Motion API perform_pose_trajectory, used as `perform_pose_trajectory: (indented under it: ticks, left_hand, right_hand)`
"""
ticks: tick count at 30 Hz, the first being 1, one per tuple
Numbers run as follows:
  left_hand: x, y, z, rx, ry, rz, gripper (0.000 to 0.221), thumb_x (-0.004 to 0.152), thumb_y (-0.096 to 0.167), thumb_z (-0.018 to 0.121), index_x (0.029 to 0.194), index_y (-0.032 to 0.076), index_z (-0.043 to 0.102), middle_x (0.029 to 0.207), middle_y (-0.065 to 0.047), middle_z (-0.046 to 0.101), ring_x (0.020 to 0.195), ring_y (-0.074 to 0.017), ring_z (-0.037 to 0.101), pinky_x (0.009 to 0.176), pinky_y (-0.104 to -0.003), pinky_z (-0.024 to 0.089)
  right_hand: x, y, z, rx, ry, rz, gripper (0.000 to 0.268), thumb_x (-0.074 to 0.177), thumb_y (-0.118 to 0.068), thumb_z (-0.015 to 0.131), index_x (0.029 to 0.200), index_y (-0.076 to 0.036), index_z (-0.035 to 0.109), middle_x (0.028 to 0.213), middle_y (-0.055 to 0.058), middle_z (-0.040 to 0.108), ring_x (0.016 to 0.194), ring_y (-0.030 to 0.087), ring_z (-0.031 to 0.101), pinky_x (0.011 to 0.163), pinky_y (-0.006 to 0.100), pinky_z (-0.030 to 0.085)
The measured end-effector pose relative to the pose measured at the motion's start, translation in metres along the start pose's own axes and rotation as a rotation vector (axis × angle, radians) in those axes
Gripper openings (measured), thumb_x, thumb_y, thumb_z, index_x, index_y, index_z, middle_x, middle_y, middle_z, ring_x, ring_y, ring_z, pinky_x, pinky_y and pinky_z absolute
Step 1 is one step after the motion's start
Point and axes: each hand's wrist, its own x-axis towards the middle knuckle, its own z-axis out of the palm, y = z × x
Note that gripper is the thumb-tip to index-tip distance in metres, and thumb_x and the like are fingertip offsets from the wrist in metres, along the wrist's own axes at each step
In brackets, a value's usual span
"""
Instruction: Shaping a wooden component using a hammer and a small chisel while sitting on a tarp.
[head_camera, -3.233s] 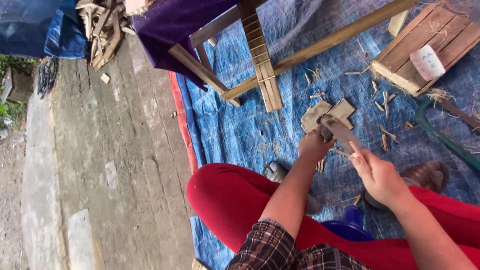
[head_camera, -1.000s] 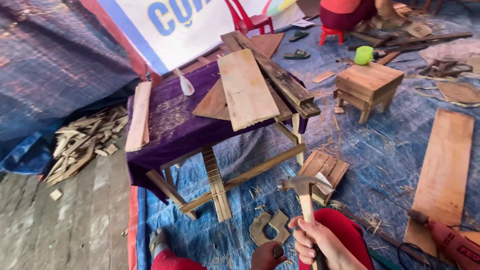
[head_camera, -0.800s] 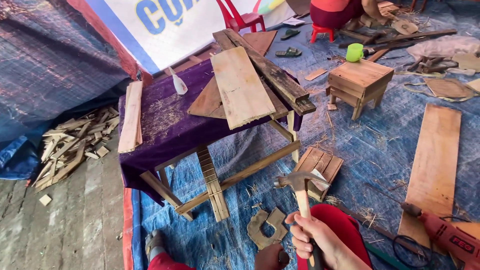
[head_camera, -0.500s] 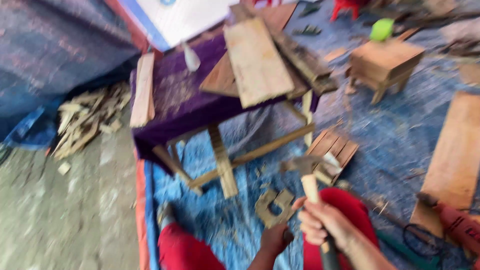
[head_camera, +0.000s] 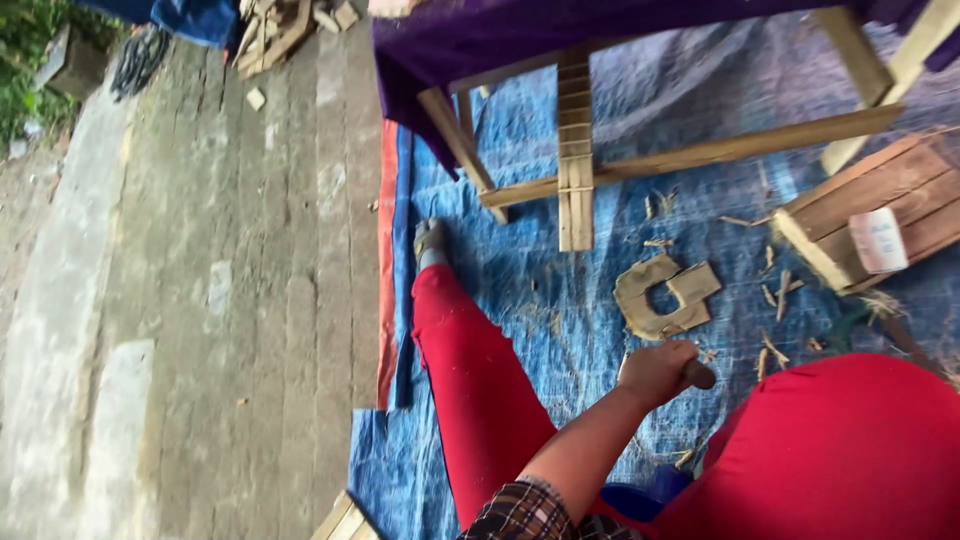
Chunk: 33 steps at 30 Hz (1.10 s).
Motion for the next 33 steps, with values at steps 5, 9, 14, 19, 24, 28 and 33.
perform_pose_trajectory:
  ticks: [5,9,14,19,24,28,33]
  left_hand:
    - [0.010,0.001,-0.012,0.147,0.155,0.034,0.014,0.097,0.020,0.065,0.109,0.019,0.057,0.130,-0.002,0.065,0.095,-0.0351,0.076,0.073,-0.047,0.065]
    - [0.028,-0.024,0.008,0.091,0.179,-0.122,0.021,0.097,0.028,0.066,0.117,0.029,0.059,0.133,0.001,0.065,0.101,-0.0333,0.076,0.080,-0.048,0.066]
    - [0.053,-0.029,-0.025,-0.175,0.204,-0.389,0.043,0.080,0.032,0.072,0.122,0.024,0.063,0.100,-0.012,0.073,0.090,-0.0441,0.073,0.083,-0.061,0.059]
    - [0.076,-0.064,-0.054,-0.299,0.141,-0.568,0.034,0.079,0.049,0.068,0.111,0.037,0.065,0.089,-0.002,0.073,0.088,-0.0359,0.073,0.082,-0.051,0.060]
    - [0.073,-0.058,-0.079,-0.506,0.122,-0.605,0.040,0.077,0.022,0.075,0.117,0.023,0.072,0.096,0.003,0.078,0.077,-0.0155,0.071,0.071,-0.032,0.057]
    - [0.081,-0.057,-0.090,-0.587,0.090,-0.681,0.040,0.077,0.016,0.072,0.116,0.023,0.072,0.102,0.003,0.078,0.085,-0.0147,0.073,0.076,-0.031,0.059]
    - [0.079,-0.063,-0.075,-0.548,0.053,-0.593,0.046,0.071,0.014,0.072,0.115,0.026,0.069,0.119,0.002,0.070,0.104,-0.0253,0.072,0.092,-0.040,0.058]
  right_hand:
    - [-0.001,-0.011,-0.028,-0.234,0.358,0.098,0.039,0.103,-0.006,0.067,0.134,0.004,0.045,0.085,0.021,0.063,0.066,0.033,0.058,0.063,0.046,0.051]
    - [0.023,-0.008,-0.029,-0.444,0.636,0.191,0.030,0.105,-0.010,0.066,0.126,0.005,0.050,0.082,0.020,0.062,0.065,0.031,0.056,0.063,0.045,0.048]
    - [0.051,0.021,-0.044,-0.717,0.972,0.278,0.023,0.107,-0.014,0.064,0.116,0.006,0.056,0.078,0.018,0.061,0.065,0.029,0.053,0.062,0.043,0.045]
    - [0.108,0.080,-0.034,-1.009,1.320,0.323,0.026,0.110,-0.018,0.062,0.106,0.007,0.063,0.074,0.017,0.059,0.065,0.026,0.051,0.061,0.040,0.041]
    - [0.169,0.149,0.002,-1.223,1.616,0.400,0.034,0.111,-0.022,0.060,0.098,0.009,0.068,0.072,0.017,0.059,0.065,0.025,0.049,0.061,0.039,0.039]
    - [0.182,0.159,0.003,-1.156,1.673,0.284,0.033,0.114,-0.023,0.060,0.097,0.004,0.067,0.067,0.012,0.055,0.057,0.021,0.043,0.053,0.034,0.035]
    - [0.187,0.160,0.016,-1.172,1.669,0.277,0.026,0.117,-0.021,0.056,0.109,0.001,0.068,0.070,0.009,0.055,0.054,0.017,0.041,0.050,0.032,0.031]
